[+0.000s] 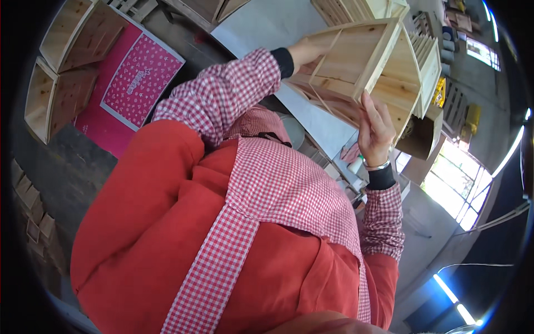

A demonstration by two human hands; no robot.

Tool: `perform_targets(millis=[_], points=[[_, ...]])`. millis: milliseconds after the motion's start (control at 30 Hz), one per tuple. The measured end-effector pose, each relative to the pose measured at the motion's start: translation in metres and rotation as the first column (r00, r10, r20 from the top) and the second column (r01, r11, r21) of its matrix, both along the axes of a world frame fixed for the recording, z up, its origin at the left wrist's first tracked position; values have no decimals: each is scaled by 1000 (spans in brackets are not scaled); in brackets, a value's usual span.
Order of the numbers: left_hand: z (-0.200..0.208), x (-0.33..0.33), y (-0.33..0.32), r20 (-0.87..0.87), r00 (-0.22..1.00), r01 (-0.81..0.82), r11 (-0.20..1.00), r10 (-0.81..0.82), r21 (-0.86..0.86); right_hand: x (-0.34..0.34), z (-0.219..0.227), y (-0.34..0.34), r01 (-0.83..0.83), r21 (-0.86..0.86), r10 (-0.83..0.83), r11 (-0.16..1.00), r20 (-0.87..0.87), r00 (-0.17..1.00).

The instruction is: Assembling wooden boxes by applying glue to wooden panels and joining them together.

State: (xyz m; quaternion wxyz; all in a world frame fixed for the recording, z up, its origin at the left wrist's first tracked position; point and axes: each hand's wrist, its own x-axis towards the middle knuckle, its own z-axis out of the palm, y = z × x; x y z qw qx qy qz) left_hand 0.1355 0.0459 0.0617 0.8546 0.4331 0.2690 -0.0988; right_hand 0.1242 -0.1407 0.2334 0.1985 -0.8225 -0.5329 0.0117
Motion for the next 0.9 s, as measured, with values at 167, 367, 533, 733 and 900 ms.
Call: perform_targets(millis=[167,367,533,733,900], points=[[-58,-25,-13,98,995,-3,985,20,-171,-3,1,0,12,1,-12,1000,7,1000],[-98,-36,-11,144,989,-76,945,31,319,2,-1,-5,-8,16,8,1000,43,999],[-28,-22,29,240,962,-204,930,132,307,11,-3,-4,-13,9,13,1000,55,998],[96,14,20,421,907,-161,916,-9,367,19,0,6,-75,44,77,996,-41,996],[85,49,17,149,799,478,766,-582,430,24,28,-29,-2,38,-2,999,119,993]])
